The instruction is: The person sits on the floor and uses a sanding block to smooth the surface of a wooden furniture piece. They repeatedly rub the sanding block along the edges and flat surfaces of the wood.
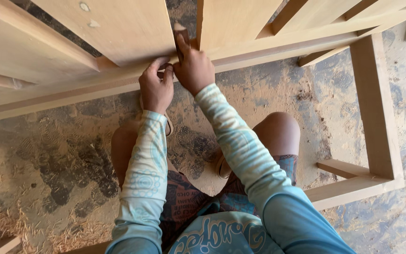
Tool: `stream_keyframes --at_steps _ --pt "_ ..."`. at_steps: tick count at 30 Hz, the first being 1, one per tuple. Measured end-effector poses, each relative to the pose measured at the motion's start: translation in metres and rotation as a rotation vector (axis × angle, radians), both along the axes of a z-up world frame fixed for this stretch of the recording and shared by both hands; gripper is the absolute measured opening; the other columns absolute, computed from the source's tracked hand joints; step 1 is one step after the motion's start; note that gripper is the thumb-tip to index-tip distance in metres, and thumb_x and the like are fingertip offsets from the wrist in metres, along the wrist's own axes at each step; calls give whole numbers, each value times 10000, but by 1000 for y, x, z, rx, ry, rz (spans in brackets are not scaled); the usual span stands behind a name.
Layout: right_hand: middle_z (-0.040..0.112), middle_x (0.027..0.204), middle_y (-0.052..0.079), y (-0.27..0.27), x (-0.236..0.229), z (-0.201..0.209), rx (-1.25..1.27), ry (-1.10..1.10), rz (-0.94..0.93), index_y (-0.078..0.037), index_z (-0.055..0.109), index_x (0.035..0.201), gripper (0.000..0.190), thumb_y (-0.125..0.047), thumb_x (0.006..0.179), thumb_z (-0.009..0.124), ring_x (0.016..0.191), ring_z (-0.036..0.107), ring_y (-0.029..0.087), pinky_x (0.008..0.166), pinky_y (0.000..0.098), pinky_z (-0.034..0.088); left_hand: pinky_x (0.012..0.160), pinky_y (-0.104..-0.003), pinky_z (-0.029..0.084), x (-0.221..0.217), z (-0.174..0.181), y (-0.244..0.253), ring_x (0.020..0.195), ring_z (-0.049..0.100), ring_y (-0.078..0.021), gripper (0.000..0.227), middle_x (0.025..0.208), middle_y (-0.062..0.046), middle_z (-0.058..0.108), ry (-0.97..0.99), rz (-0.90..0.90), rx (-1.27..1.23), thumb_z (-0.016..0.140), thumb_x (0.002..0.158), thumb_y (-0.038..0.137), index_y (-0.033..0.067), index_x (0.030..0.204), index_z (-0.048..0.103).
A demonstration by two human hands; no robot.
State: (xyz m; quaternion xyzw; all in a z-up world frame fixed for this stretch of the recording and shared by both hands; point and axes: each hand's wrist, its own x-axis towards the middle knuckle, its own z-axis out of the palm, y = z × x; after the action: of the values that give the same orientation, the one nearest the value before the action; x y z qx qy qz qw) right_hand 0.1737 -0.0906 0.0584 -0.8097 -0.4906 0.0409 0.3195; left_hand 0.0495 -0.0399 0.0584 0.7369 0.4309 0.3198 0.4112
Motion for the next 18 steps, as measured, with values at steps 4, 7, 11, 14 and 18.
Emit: stream_keyframes --at_steps 4,7,11,14,18 --pt "727 744 179 0 3 -2 -68 -8 3 -177 587 1472 685 -91 800 682 588 735 299 596 460 630 715 -332 624 3 3 2 796 768 -192 254 1066 -141 774 -33 7 -93 638 995 147 4 1191 716" --pt "720 692 154 2 4 -5 -69 -29 27 -168 555 1476 713 -110 777 680 528 723 274 536 440 621 728 -335 612 2 3 0 818 757 -190 240 1070 -149 780 -44 -7 7 651 996 126 -11 1179 725" --pt "729 691 147 0 -1 -9 17 -62 -7 -168 584 1447 699 -145 762 724 560 716 304 544 456 607 731 -333 605 -3 3 -3 798 757 -176 252 1071 -145 776 -85 -20 -19 637 992 112 -8 1202 705" --pt "713 664 155 -3 -2 -10 -32 -52 0 -163 553 1489 700 -97 806 692 545 710 297 558 460 606 722 -344 602 0 6 2 780 741 -184 235 1052 -140 783 -74 -5 -39 647 982 105 7 1182 722" --pt "728 737 130 2 4 -17 69 -114 15 -180 547 1484 745 -105 756 690 543 708 280 514 446 600 733 -344 591 2 4 2 801 747 -172 208 987 -130 792 -16 5 -44 649 1008 111 26 1174 739"
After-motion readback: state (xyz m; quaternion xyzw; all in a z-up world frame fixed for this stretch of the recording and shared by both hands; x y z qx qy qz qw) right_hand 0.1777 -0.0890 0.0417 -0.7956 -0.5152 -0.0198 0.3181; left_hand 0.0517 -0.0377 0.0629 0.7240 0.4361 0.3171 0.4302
